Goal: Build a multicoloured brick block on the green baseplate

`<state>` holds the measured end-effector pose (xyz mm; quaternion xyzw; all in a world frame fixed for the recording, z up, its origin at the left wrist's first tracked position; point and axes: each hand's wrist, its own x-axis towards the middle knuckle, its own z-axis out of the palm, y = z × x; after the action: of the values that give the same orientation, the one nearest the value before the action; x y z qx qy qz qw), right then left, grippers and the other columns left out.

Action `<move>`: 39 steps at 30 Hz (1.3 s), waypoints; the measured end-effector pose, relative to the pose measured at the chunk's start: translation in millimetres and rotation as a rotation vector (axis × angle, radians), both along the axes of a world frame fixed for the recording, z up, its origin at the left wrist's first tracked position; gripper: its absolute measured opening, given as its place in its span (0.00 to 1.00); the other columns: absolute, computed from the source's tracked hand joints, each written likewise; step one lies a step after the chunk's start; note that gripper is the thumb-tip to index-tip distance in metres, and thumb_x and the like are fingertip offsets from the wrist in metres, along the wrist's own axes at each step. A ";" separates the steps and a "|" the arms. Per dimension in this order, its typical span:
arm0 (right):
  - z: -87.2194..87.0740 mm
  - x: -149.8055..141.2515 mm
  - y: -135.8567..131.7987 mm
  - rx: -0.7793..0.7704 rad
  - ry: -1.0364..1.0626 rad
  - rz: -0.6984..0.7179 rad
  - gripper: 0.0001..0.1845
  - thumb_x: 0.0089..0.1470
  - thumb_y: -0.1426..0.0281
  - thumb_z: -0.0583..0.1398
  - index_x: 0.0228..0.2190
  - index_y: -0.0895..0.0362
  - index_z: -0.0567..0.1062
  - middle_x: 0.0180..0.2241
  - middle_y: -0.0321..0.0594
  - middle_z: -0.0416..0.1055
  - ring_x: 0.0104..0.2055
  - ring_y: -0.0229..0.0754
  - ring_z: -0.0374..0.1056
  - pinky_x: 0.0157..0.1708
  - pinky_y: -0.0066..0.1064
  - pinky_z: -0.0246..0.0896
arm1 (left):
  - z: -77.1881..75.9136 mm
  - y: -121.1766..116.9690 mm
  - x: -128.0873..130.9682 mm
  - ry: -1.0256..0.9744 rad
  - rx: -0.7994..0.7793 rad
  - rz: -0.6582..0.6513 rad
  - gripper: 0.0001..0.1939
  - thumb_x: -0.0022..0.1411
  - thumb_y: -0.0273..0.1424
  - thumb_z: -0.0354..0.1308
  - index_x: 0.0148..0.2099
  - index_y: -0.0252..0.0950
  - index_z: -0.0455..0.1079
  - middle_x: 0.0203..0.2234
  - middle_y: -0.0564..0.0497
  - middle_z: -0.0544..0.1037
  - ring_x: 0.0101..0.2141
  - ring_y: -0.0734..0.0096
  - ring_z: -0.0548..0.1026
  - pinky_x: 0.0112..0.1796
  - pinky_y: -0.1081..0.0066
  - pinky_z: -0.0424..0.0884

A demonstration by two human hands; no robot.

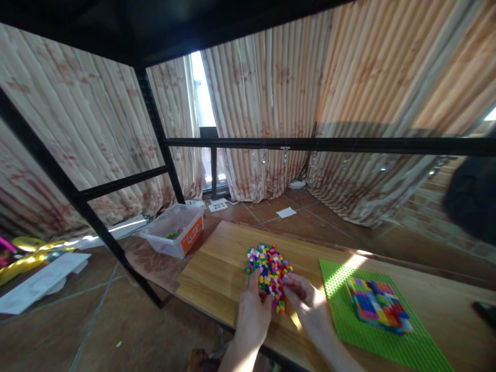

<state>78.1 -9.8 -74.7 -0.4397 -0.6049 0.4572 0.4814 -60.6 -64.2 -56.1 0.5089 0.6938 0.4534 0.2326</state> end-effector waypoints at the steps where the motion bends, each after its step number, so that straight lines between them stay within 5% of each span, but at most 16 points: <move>1: 2.3 2.8 4.6 0.022 -0.051 -0.010 0.17 0.50 0.61 0.59 0.39 0.58 0.72 0.37 0.48 0.77 0.39 0.49 0.74 0.40 0.40 0.71 | 0.6 0.2 -0.5 0.007 0.002 0.011 0.29 0.54 0.22 0.55 0.59 0.37 0.58 0.46 0.47 0.73 0.32 0.74 0.74 0.39 0.71 0.71; 8: 27.3 -10.0 72.5 0.192 -0.520 -0.031 0.23 0.54 0.58 0.54 0.47 0.57 0.71 0.45 0.49 0.74 0.47 0.51 0.70 0.47 0.44 0.64 | 6.8 1.2 -11.2 0.045 0.058 0.125 0.19 0.59 0.27 0.49 0.53 0.35 0.65 0.46 0.43 0.74 0.46 0.63 0.73 0.46 0.64 0.69; 14: 36.3 -69.1 116.1 0.345 -0.706 0.225 0.24 0.54 0.58 0.56 0.50 0.55 0.72 0.53 0.48 0.68 0.57 0.52 0.61 0.55 0.44 0.53 | 5.6 15.4 -29.3 -0.025 0.065 0.304 0.19 0.61 0.32 0.49 0.52 0.30 0.66 0.44 0.39 0.75 0.46 0.58 0.73 0.47 0.59 0.69; 19: 32.1 -84.4 117.4 0.432 -0.788 0.421 0.18 0.59 0.61 0.52 0.47 0.49 0.74 0.52 0.41 0.69 0.55 0.46 0.62 0.54 0.41 0.54 | -3.2 32.9 -39.2 0.149 0.103 0.413 0.19 0.60 0.30 0.50 0.52 0.28 0.67 0.45 0.37 0.74 0.48 0.55 0.70 0.50 0.55 0.65; 23: 30.8 -72.8 108.9 0.479 -0.804 0.465 0.18 0.60 0.61 0.50 0.45 0.49 0.75 0.51 0.40 0.70 0.54 0.46 0.62 0.55 0.43 0.53 | -10.6 41.0 -37.9 0.230 0.099 0.357 0.19 0.62 0.28 0.47 0.53 0.27 0.66 0.47 0.37 0.73 0.49 0.56 0.69 0.51 0.55 0.65; 33: 36.6 -33.9 74.9 0.501 -0.667 0.431 0.17 0.61 0.62 0.50 0.44 0.51 0.75 0.46 0.41 0.74 0.48 0.44 0.68 0.51 0.40 0.60 | -11.9 41.2 -36.4 0.325 0.164 0.223 0.19 0.66 0.34 0.45 0.55 0.32 0.65 0.49 0.39 0.72 0.51 0.58 0.68 0.52 0.56 0.65; 39: 31.7 -17.2 102.3 0.366 -0.556 0.231 0.22 0.61 0.59 0.47 0.48 0.53 0.72 0.49 0.44 0.72 0.52 0.48 0.67 0.54 0.43 0.58 | -5.6 78.0 -60.5 0.412 0.151 0.069 0.21 0.67 0.36 0.43 0.55 0.30 0.64 0.51 0.38 0.71 0.53 0.58 0.67 0.54 0.58 0.63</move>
<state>60.9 92.5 -43.0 -0.3826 -0.8304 0.2556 0.3143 -121.1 13.9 -61.7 0.5828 0.7077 0.3982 0.0314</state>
